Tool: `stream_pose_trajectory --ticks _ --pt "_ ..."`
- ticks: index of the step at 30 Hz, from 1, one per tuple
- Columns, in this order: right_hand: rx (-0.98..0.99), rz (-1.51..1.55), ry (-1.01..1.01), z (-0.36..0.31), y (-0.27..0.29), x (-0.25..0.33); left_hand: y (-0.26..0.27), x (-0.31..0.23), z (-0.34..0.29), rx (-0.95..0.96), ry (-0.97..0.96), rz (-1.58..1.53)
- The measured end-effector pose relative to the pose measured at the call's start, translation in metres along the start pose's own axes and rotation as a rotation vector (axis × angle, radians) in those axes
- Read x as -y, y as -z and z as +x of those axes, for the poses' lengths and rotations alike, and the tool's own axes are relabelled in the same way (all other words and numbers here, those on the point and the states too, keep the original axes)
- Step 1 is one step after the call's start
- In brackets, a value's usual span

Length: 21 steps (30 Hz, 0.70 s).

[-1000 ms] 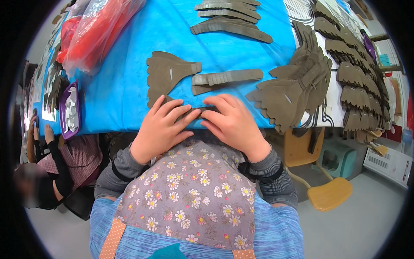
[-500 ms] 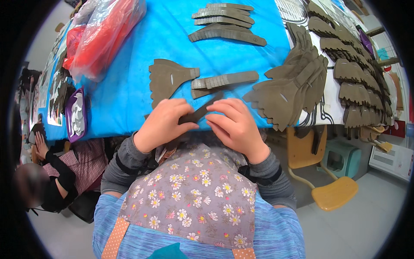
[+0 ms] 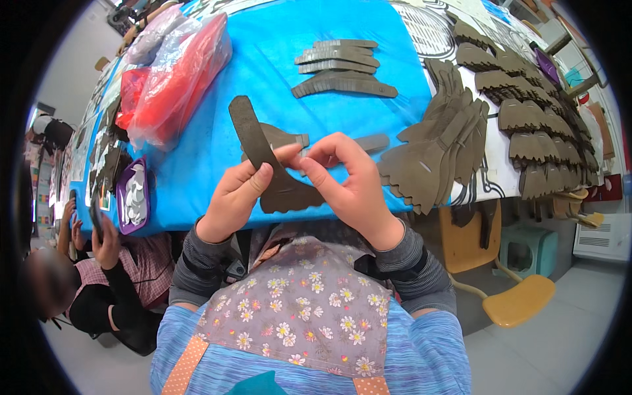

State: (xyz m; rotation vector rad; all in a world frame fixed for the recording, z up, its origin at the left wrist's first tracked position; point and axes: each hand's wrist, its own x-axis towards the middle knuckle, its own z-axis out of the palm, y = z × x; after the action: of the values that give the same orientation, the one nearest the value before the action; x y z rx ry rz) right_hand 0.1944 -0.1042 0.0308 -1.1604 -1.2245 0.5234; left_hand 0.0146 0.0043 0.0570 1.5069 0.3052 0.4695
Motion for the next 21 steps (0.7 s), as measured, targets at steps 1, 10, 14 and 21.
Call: stream_pose_trajectory --ticks 1,10,14,21 --pt "-0.017 0.05 -0.057 0.003 -0.002 0.002 0.0 -0.002 0.001 0.014 -0.007 -0.029" --pt "0.017 0.067 -0.106 0.012 -0.01 0.009 -0.007 0.004 0.012 -0.283 -0.03 -0.116" --pt "-0.004 0.156 -0.112 0.012 -0.01 0.009 -0.002 0.011 0.01 -0.337 -0.094 -0.006" --pt "0.031 -0.011 -0.07 0.019 -0.002 0.011 -0.008 0.008 0.012 -0.372 -0.282 0.305"
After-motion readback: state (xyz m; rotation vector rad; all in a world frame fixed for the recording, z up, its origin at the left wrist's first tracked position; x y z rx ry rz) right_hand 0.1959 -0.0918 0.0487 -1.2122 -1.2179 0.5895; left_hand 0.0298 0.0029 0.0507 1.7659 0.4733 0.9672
